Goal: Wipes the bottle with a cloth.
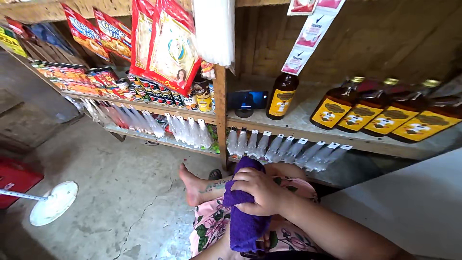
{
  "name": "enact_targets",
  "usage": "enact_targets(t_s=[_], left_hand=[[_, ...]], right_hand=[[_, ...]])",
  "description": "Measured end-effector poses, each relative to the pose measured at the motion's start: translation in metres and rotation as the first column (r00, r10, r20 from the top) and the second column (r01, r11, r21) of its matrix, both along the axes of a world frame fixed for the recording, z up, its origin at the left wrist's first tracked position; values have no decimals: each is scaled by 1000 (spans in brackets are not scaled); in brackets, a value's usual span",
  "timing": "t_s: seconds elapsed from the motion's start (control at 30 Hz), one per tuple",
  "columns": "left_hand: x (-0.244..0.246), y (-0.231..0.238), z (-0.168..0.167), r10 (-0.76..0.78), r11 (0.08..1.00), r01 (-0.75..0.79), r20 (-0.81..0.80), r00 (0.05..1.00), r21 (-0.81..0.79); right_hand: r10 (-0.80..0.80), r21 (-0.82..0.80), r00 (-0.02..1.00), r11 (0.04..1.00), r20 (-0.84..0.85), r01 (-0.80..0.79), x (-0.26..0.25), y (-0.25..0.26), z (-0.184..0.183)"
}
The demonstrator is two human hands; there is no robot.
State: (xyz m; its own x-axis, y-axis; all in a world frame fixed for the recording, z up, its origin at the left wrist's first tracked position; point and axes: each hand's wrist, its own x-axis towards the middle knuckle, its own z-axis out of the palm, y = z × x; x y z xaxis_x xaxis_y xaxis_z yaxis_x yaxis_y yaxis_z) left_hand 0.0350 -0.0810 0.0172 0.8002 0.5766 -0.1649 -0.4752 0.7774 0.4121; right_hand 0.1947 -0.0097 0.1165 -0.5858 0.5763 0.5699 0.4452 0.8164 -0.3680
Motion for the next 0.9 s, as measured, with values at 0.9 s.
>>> enact_targets(t_s=[0.9], left_hand=[[-9,-10,82,109,993,-114,-435,894,16]], right_hand=[[1,11,1000,1000,16,-1,6,-9,0]])
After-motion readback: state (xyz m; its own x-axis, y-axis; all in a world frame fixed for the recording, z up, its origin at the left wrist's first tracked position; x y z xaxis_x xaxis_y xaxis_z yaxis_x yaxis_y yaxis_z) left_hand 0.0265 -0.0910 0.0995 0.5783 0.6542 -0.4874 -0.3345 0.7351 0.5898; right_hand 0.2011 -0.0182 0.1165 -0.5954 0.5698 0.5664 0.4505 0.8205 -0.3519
